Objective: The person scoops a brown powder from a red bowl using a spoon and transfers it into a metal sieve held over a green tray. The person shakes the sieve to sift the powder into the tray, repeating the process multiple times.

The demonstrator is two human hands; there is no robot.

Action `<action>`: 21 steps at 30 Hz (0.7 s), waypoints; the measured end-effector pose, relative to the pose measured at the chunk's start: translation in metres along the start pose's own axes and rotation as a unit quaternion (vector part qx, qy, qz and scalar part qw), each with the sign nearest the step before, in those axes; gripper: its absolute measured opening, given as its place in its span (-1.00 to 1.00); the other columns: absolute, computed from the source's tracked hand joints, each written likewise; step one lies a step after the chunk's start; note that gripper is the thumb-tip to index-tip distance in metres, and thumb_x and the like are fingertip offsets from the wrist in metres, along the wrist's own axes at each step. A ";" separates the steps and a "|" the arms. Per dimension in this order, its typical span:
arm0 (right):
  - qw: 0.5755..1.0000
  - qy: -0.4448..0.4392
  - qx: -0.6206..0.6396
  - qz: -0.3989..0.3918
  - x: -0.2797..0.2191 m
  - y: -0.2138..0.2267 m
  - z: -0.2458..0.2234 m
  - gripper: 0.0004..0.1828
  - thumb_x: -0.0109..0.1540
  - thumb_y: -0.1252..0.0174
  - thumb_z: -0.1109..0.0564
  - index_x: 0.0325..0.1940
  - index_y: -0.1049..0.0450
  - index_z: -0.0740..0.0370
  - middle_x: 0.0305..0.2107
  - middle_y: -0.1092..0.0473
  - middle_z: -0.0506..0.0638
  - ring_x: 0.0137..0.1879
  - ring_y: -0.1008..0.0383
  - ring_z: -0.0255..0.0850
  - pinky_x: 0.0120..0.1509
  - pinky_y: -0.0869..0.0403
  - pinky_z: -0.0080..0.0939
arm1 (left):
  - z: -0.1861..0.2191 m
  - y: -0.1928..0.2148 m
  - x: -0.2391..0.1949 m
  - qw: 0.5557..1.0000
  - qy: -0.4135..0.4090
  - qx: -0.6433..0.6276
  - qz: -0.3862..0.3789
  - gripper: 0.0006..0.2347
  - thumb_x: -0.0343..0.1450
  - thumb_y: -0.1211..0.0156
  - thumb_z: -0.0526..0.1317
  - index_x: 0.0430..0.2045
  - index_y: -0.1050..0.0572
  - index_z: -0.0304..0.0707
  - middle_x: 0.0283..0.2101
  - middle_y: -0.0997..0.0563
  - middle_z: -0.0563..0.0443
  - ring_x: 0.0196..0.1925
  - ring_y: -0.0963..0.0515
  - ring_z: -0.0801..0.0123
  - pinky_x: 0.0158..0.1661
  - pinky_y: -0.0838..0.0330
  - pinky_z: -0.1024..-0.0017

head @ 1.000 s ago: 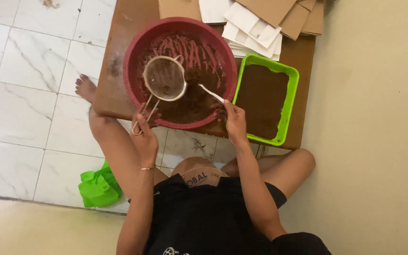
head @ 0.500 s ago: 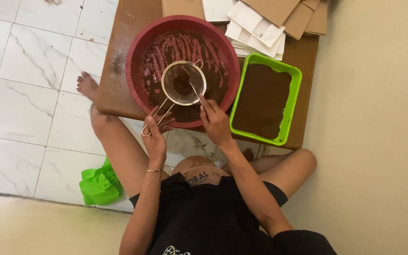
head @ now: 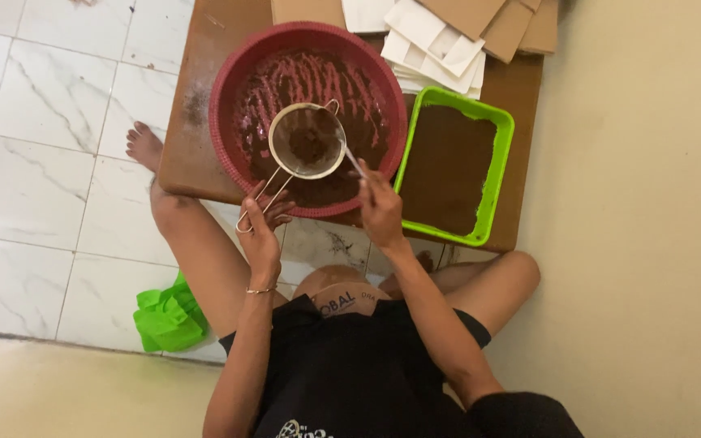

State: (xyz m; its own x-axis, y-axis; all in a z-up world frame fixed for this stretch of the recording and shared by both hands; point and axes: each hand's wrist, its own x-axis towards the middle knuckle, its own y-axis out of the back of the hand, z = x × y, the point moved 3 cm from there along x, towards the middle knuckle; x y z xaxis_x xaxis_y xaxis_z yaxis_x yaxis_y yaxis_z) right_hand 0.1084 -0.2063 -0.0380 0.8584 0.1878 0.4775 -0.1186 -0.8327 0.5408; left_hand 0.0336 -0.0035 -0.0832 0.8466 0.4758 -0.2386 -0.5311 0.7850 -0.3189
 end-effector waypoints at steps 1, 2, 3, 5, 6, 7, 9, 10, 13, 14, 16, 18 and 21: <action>1.000 0.003 0.001 0.000 0.007 0.006 -0.016 -0.62 0.46 0.07 0.18 0.33 -0.47 0.24 -0.22 -0.55 0.15 -0.22 -0.60 0.03 -0.19 -0.55 -0.03 | 0.002 0.000 0.001 1.000 -0.003 -0.001 0.001 -0.55 0.65 0.35 0.00 0.25 -0.36 -0.34 -0.03 -0.66 -0.35 -0.13 -0.73 0.07 -0.25 -0.61 0.39; 0.989 -0.115 0.068 0.063 0.012 0.014 -0.025 -0.75 0.47 0.07 0.07 -0.05 -0.50 0.20 -0.45 -0.48 0.05 -0.41 -0.47 -0.16 -0.34 -0.44 -0.19 | 0.004 0.001 0.003 1.000 0.006 -0.017 0.007 -0.53 0.65 0.32 0.03 0.25 -0.36 -0.36 -0.02 -0.65 -0.37 -0.12 -0.72 0.04 -0.24 -0.61 0.36; 0.956 -0.233 0.132 0.120 0.010 0.025 -0.034 -0.53 0.47 0.07 -0.04 -0.43 -0.53 0.16 -0.69 -0.42 -0.06 -0.61 -0.35 -0.35 -0.49 -0.34 -0.35 | 0.002 0.001 -0.002 0.999 0.019 -0.034 0.015 -0.52 0.64 0.29 0.05 0.25 -0.36 -0.38 -0.02 -0.64 -0.39 -0.12 -0.72 0.02 -0.22 -0.61 0.32; 0.932 -0.284 0.171 0.148 -0.018 0.018 0.011 -0.52 0.48 0.10 -0.12 -0.33 -0.56 0.14 -0.65 -0.44 -0.05 -0.56 -0.39 -0.34 -0.48 -0.36 -0.34 | -0.001 0.006 0.000 0.998 0.029 -0.054 0.021 -0.52 0.63 0.26 0.07 0.26 -0.35 -0.34 -0.02 -0.64 -0.34 -0.12 -0.72 0.07 -0.22 -0.62 0.35; 0.901 -0.334 0.211 0.179 -0.032 0.015 0.035 -0.48 0.49 0.13 -0.20 -0.24 -0.59 0.12 -0.60 -0.47 -0.05 -0.51 -0.43 -0.34 -0.46 -0.38 -0.32 | -0.002 0.007 0.001 0.996 0.037 -0.072 0.025 -0.52 0.62 0.24 0.09 0.26 -0.35 -0.30 -0.02 -0.65 -0.30 -0.11 -0.72 0.13 -0.21 -0.63 0.38; 0.903 -0.329 0.212 0.175 -0.030 0.019 0.032 -0.48 0.49 0.13 -0.20 -0.24 -0.59 0.12 -0.60 -0.47 -0.05 -0.51 -0.43 -0.34 -0.46 -0.38 -0.32 | -0.003 0.011 0.003 0.996 0.033 -0.076 0.028 -0.52 0.62 0.24 0.09 0.26 -0.35 -0.30 -0.02 -0.65 -0.30 -0.11 -0.72 0.13 -0.21 -0.63 0.38; 0.850 -0.427 0.219 0.217 -0.032 0.027 0.028 -0.52 0.47 0.11 -0.14 -0.33 -0.53 0.15 -0.62 -0.43 -0.05 -0.50 -0.43 -0.33 -0.49 -0.35 -0.38 | -0.004 0.019 0.006 0.993 0.041 -0.095 0.048 -0.56 0.63 0.25 0.05 0.26 -0.37 -0.22 -0.02 -0.66 -0.29 -0.09 -0.73 0.11 -0.18 -0.65 0.38; 0.852 -0.423 0.222 0.214 -0.048 0.021 0.047 -0.52 0.47 0.11 -0.14 -0.33 -0.53 0.15 -0.62 -0.43 -0.05 -0.50 -0.43 -0.33 -0.49 -0.35 -0.38 | 0.002 0.019 0.004 0.993 0.037 -0.097 0.051 -0.56 0.63 0.25 0.05 0.26 -0.37 -0.22 -0.02 -0.66 -0.29 -0.09 -0.73 0.11 -0.18 -0.65 0.38; 0.850 -0.460 0.218 0.134 -0.082 0.001 0.093 -0.54 0.46 0.02 -0.16 -0.37 -0.52 0.11 -0.60 -0.45 -0.02 -0.48 -0.45 -0.30 -0.46 -0.42 -0.31 | 0.084 -0.011 -0.002 0.995 0.012 -0.083 0.059 -0.57 0.63 0.26 0.04 0.23 -0.42 -0.21 -0.06 -0.67 -0.31 -0.09 -0.74 0.08 -0.14 -0.67 0.32; 0.838 -0.475 0.242 0.120 -0.087 -0.006 0.098 -0.58 0.45 0.00 -0.12 -0.37 -0.50 0.13 -0.59 -0.44 -0.01 -0.47 -0.46 -0.28 -0.45 -0.42 -0.31 | 0.155 -0.038 -0.020 0.997 -0.057 0.040 0.037 -0.68 0.58 0.25 -0.23 0.20 -0.22 -0.41 -0.02 -0.53 -0.34 -0.17 -0.74 0.10 -0.19 -0.70 0.37; 0.821 -0.493 0.268 0.102 -0.088 -0.012 0.090 -0.61 0.44 -0.02 -0.08 -0.37 -0.48 0.15 -0.57 -0.44 0.00 -0.45 -0.47 -0.26 -0.44 -0.43 -0.31 | 0.230 -0.066 -0.055 0.978 -0.124 0.168 0.019 -0.69 0.52 0.23 -0.51 0.17 -0.02 -0.62 0.02 -0.39 -0.38 -0.24 -0.74 0.11 -0.23 -0.73 0.42; 0.803 -0.515 0.296 0.044 -0.075 -0.009 0.068 -0.61 0.43 -0.04 -0.13 -0.28 -0.48 0.19 -0.53 -0.46 0.04 -0.42 -0.47 -0.22 -0.40 -0.42 -0.24 | 0.241 -0.074 -0.059 0.983 -0.075 0.165 0.042 -0.60 0.63 0.35 -0.16 0.12 -0.47 -0.43 -0.10 -0.68 -0.37 -0.17 -0.72 0.15 -0.04 -0.68 0.32; 0.788 -0.546 0.284 -0.014 -0.071 0.009 0.050 -0.55 0.40 -0.09 -0.16 -0.21 -0.57 0.29 -0.49 -0.52 0.09 -0.40 -0.52 -0.21 -0.40 -0.46 -0.27 | 0.230 -0.070 -0.051 0.977 -0.124 0.176 0.015 -0.70 0.49 0.20 -0.58 0.12 -0.06 -0.66 -0.09 -0.52 -0.41 -0.19 -0.76 0.09 -0.22 -0.74 0.41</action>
State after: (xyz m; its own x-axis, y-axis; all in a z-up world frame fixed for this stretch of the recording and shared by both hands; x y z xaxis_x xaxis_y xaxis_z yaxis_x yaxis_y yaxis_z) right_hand 0.0717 -0.2529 -0.1021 0.8109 -0.0905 -0.5781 -0.1150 -0.9933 -0.0058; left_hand 0.0363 0.0085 0.1619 0.8368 0.5475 -0.0003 -0.5472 0.8365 0.0296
